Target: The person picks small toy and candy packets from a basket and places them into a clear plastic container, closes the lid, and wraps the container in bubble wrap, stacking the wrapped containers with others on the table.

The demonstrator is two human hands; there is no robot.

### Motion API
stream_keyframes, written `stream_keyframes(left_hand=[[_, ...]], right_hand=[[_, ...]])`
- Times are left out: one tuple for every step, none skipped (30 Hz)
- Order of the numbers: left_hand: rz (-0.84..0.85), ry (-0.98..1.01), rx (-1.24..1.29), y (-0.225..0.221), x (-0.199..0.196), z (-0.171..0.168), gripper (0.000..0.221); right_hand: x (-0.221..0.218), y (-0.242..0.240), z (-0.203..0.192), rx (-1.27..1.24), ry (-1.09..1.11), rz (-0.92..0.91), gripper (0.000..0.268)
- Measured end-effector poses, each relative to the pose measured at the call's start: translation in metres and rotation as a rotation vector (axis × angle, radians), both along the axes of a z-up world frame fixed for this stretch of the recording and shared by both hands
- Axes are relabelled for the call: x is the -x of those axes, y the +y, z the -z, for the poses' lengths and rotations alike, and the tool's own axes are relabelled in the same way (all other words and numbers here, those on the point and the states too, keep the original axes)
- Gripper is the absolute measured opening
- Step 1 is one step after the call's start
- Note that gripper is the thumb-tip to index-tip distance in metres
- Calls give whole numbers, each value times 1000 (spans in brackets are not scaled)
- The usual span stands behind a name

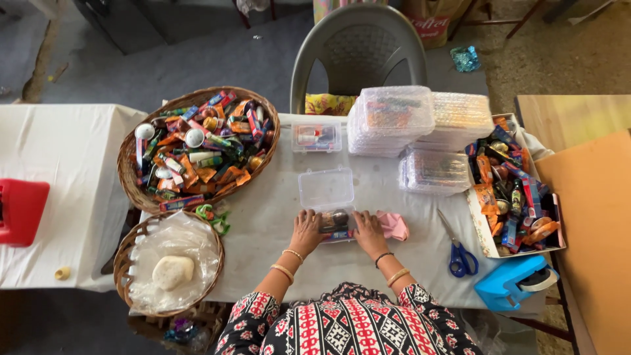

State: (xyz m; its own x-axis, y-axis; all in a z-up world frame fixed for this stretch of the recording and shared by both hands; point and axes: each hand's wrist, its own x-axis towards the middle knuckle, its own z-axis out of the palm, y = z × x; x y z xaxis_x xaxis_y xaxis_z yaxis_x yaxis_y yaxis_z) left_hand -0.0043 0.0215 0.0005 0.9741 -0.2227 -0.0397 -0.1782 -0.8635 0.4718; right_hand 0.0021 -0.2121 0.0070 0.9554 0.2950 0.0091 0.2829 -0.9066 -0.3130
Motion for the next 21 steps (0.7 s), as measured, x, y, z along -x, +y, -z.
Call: stream_keyframes(left_hand=[[7,-7,-1,0,-3,4,72],[-42,0,9,0,-5,8,64],[-91,7,21,0,-7,12,56],[-86,4,19,2,-13,11,56],[-165,-34,88,5,-18,11,58],[-243,-68,157,7,-23,10,61],[-239,-69,157,9,-31,27,61],[-337,-111,248,12,-38,43,70],[-435,-153,339,14,-45,60,79],[-433,-151,338,18,-54,65,79],[-555,96,716,21,-63,71,87],[-667,354,1090,26,-71,77,95],[-668,357,1087,28,-72,58,95],[-685,438,1108,30,-73,39,88],[-701,521,1127,32,-74,21,81],[-705,526,1125,34,-73,19,81],[-639,477,1167,36,-73,18,71],[-574,427,1207,38,-72,18,63],[-581,434,1205,39,-66,13,63],[-513,366,1161,40,-61,7,55],[-445,299,1116,41,-56,2,47]], right_hand=[[1,-1,-1,-1,-7,7,56],[2,-1,-2,-63,-48,-3,59],[3,-1,-3,-125,-89,-13,62],[4,-2,-3,-126,-93,-8,62],[4,-2,-2,-104,-75,-39,57],[7,-3,-2,-82,-55,-68,52],[7,-2,-4,-83,-57,-64,52],[9,-1,-5,-92,-53,-62,51],[10,0,-7,-101,-49,-59,49],[10,-1,-9,-102,-47,-57,49],[11,-1,-11,-117,-13,-50,50],[11,-1,-13,-131,23,-44,50],[12,-3,-13,-133,26,-43,50],[12,-4,-14,-184,81,-25,51],[13,-6,-14,-235,136,-6,51],[13,-10,-5,-236,143,-6,51],[14,-13,4,-317,128,-16,52],[16,-17,13,-399,115,-26,54],[17,-20,25,-400,124,-26,54],[18,-22,37,-560,241,62,49],[18,-25,49,-718,359,151,45]])
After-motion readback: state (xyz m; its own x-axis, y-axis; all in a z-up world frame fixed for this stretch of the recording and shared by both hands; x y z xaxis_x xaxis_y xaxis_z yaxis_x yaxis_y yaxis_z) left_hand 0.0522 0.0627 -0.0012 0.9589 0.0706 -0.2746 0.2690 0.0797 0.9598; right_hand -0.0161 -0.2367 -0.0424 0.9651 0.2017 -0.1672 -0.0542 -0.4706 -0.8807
